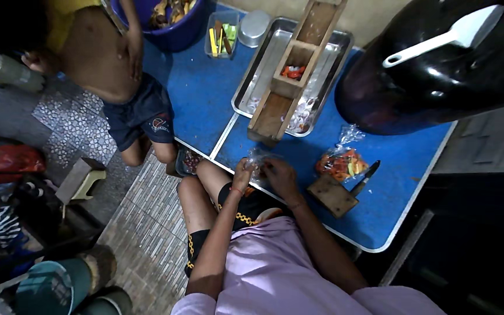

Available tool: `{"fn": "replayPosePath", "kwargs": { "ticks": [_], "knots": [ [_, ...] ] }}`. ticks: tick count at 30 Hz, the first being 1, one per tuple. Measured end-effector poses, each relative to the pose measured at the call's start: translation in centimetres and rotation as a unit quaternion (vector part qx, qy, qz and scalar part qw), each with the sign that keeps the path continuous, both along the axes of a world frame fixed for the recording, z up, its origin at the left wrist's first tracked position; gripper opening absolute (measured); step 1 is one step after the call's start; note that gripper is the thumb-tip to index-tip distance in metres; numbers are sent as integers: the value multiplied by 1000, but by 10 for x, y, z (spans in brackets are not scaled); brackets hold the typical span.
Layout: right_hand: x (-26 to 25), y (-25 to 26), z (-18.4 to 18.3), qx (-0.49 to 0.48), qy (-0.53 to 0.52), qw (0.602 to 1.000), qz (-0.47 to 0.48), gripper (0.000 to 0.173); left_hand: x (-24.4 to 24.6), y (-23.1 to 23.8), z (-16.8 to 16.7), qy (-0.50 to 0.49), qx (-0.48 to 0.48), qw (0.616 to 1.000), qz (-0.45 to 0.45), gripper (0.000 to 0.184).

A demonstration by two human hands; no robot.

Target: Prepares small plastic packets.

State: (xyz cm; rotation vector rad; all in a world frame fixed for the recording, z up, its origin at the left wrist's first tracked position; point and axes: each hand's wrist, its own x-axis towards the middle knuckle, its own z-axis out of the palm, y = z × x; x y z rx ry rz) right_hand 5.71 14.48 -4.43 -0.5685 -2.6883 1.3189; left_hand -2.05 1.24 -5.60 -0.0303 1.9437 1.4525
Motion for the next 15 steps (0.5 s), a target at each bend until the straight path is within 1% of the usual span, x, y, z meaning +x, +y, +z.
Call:
{"fn": "replayPosePath", "kwargs": {
  "ticks": [3,5,6,7,9,11,15],
  "knots": [
    [0,7,14,-135,18,990,-41,31,2,0,6,36,-37,999,-3,49],
    [-1,13,15,-201,32,977,-57,31,5,2,13,119,-84,989,-8,63],
    [-2,16,15,-233,30,970,-61,31,7,3,16,172,-98,980,-8,65],
    [-3,18,16,-265,23,962,-63,31,9,4,20,213,-103,972,-6,62],
    [-3,21,15,-299,21,952,-55,35,11,7,32,252,-87,964,-12,47],
    [-3,21,15,-294,24,955,-40,37,11,9,42,260,-56,963,-35,33],
    [-2,19,19,-282,41,958,-25,31,8,11,41,261,-29,964,-52,23]
  ]
}}
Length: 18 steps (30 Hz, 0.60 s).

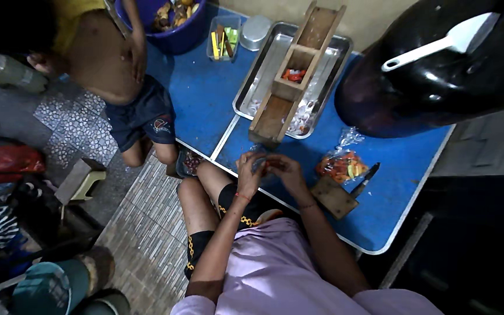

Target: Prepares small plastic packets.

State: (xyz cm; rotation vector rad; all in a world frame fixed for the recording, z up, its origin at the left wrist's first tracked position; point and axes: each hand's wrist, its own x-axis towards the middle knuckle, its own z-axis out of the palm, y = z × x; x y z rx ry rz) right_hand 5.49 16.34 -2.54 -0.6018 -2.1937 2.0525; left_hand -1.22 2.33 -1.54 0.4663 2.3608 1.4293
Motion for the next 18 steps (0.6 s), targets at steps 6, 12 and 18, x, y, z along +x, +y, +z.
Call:
{"fn": "replayPosePath", "kwargs": {
  "ticks": [6,12,18],
  "knots": [
    [0,-1,7,10,-12,1000,-5,27,-2,-4,-4,-16,-1,1000,4,20],
    [-18,29,53,121,77,989,-18,30,0,-11,-6,-28,-22,998,56,31],
    [-113,91,110,307,98,940,-116,30,2,-18,-19,-57,-89,992,70,52]
  ]
}}
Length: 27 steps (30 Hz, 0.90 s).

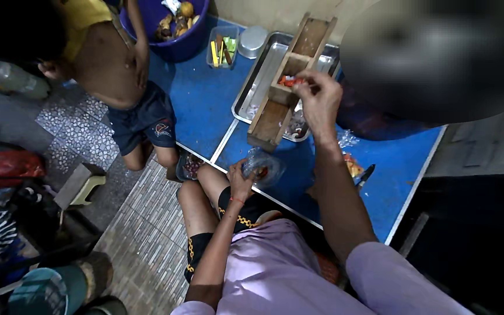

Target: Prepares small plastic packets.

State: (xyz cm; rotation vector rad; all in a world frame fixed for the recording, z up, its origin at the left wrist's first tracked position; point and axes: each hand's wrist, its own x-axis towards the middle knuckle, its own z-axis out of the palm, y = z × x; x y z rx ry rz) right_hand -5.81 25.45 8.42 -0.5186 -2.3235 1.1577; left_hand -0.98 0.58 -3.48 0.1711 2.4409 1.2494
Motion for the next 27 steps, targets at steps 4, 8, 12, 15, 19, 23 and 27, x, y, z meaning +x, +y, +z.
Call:
{"fn": "replayPosePath", "kwargs": {
  "ticks": [4,8,12,15,19,23,27],
  "knots": [
    [-28,21,14,103,-87,991,12,37,3,-3,-1,-66,-37,997,1,66],
    [21,-12,15,46,-103,992,51,31,7,-3,-3,-106,-69,992,3,74],
    [87,-65,-38,-51,-193,961,191,20,11,1,-4,-133,-72,988,9,76],
    [106,-92,-80,-38,-275,934,227,17,14,6,-1,-127,-66,990,5,75],
    [109,-103,-123,69,-281,937,197,20,17,12,-2,-100,-65,993,2,67],
    [109,-104,-136,88,-267,942,184,19,17,13,-2,-96,-56,994,8,65],
    [110,-100,-139,105,-267,939,190,21,18,12,-6,-99,-41,994,14,69]
  ]
}}
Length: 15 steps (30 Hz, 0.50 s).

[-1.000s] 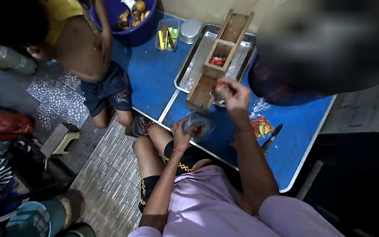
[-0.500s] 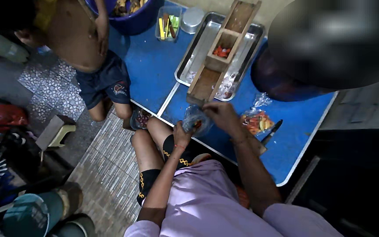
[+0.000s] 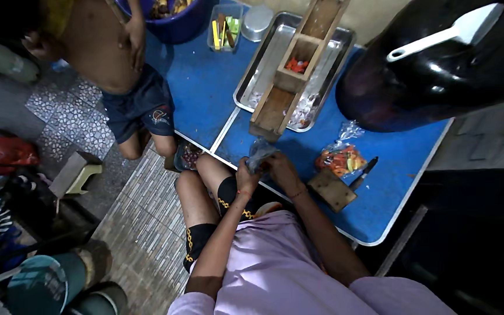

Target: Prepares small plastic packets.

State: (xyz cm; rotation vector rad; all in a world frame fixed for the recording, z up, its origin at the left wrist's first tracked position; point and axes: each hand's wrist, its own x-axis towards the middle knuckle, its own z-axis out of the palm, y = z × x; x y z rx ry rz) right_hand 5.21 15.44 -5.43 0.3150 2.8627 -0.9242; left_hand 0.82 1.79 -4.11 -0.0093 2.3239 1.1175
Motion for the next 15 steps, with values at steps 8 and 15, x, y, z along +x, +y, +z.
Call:
{"fn": "replayPosePath", "kwargs": {
  "ticks": [8,15],
  "knots": [
    [-1,3,-2,30,2,999,21,21,1,2,0,-13,10,1000,-7,72],
    [-1,4,6,22,-35,999,21,25,3,3,-7,-21,54,998,27,73]
  ]
}}
